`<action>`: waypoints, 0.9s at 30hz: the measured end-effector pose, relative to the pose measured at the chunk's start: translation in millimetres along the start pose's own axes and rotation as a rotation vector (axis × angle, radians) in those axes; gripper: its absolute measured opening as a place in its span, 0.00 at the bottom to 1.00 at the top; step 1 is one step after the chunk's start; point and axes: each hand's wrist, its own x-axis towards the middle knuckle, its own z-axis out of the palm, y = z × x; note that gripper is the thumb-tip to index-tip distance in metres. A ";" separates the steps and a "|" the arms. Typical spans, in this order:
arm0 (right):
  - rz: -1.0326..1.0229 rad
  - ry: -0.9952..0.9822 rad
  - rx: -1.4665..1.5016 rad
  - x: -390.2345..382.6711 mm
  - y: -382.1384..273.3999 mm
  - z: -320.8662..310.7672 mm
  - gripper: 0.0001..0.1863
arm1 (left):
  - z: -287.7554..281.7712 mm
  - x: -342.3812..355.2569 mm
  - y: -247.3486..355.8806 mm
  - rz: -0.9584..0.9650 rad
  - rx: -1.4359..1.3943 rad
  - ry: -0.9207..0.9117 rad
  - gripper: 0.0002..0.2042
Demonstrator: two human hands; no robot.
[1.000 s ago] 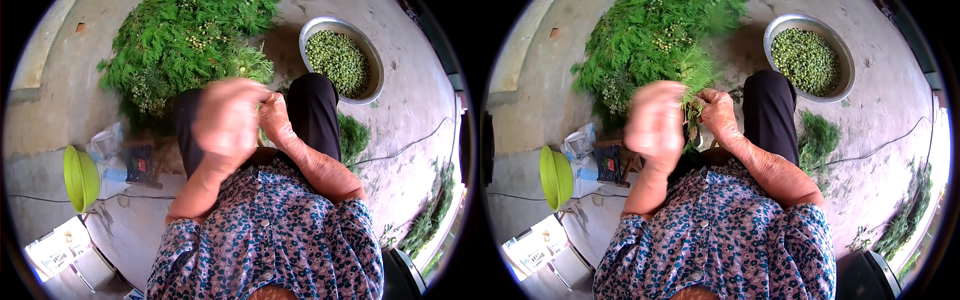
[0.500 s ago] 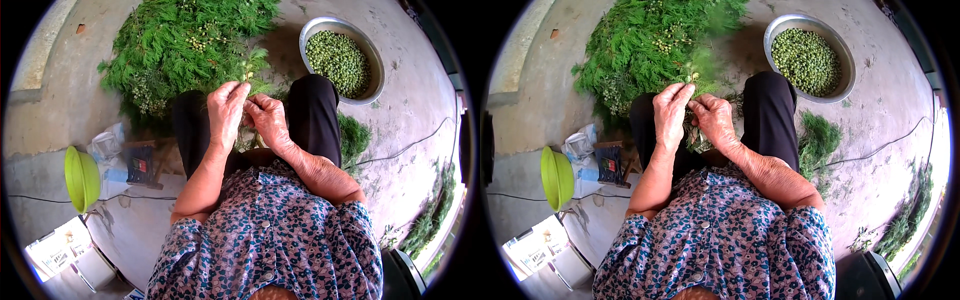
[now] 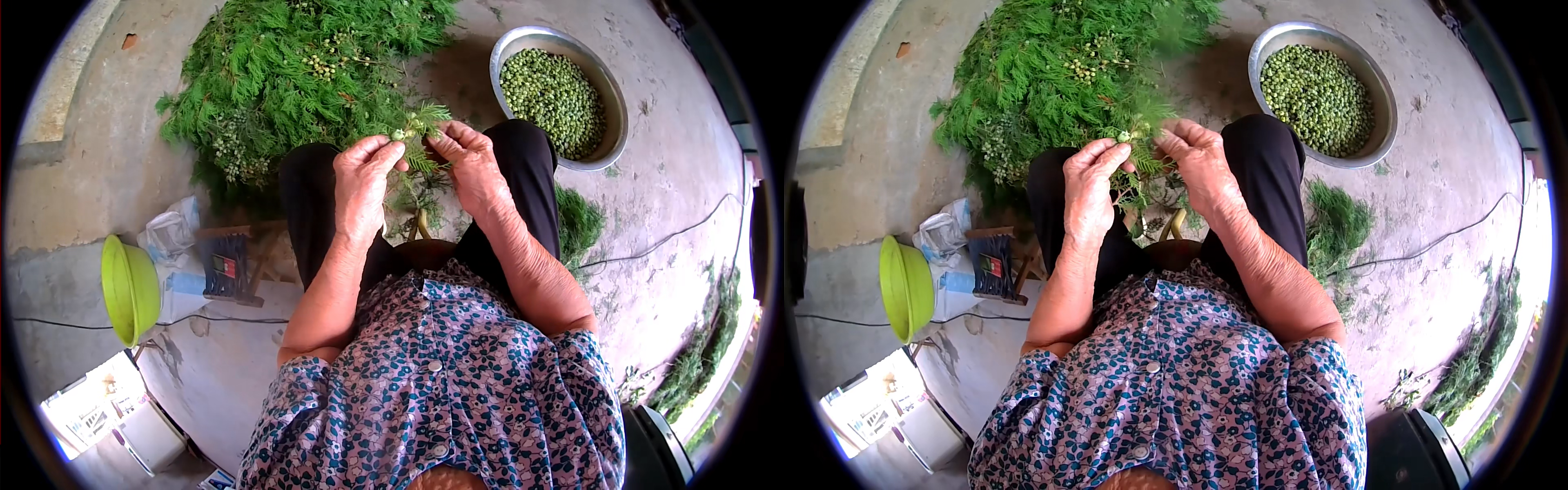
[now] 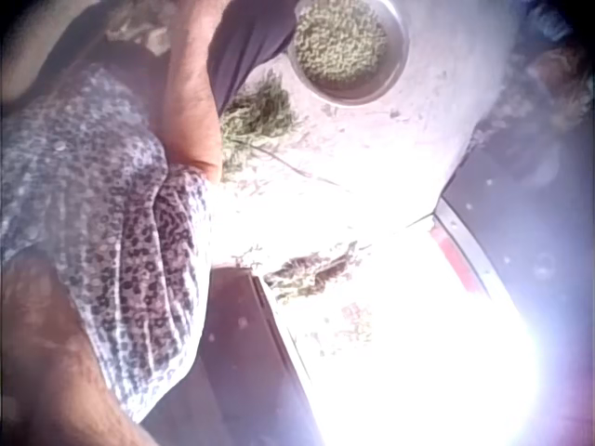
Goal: The person picks small green pods from leafy branches by hand and places them into a large metal bowl while sitting on a stool.
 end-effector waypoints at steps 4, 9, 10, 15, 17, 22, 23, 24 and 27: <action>0.068 -0.081 0.156 -5.0 -4.7 9.1 0.10 | 3.4 -2.9 2.7 -0.038 0.004 -0.017 0.06; 0.197 -0.141 0.331 -4.0 -2.2 8.0 0.08 | 5.5 -5.3 2.4 -0.069 0.054 -0.005 0.04; 0.207 -0.156 0.331 -3.8 -1.7 7.3 0.07 | 5.8 -5.5 1.1 -0.053 0.040 -0.021 0.04; 0.316 -0.084 0.239 -8.8 -8.2 7.7 0.06 | 4.5 -5.1 -0.6 -0.062 -0.050 -0.048 0.02; 0.345 -0.084 0.231 -11.2 -11.5 7.8 0.07 | 3.8 -4.2 -0.5 -0.063 -0.089 -0.072 0.03; 0.214 -0.050 0.364 -4.4 -1.7 -4.3 0.08 | 6.4 -4.6 0.1 -0.032 -0.041 -0.050 0.02; 0.198 -0.092 0.439 -2.5 -4.4 -9.8 0.09 | 6.8 -5.0 0.6 -0.001 0.014 -0.048 0.02; 0.158 -0.083 0.457 -0.6 -7.4 -12.7 0.08 | 6.2 -5.2 0.4 -0.001 0.013 -0.047 0.02; 0.005 0.028 0.377 3.7 -11.8 -17.8 0.08 | 3.1 -4.2 -3.7 0.096 0.246 -0.035 0.04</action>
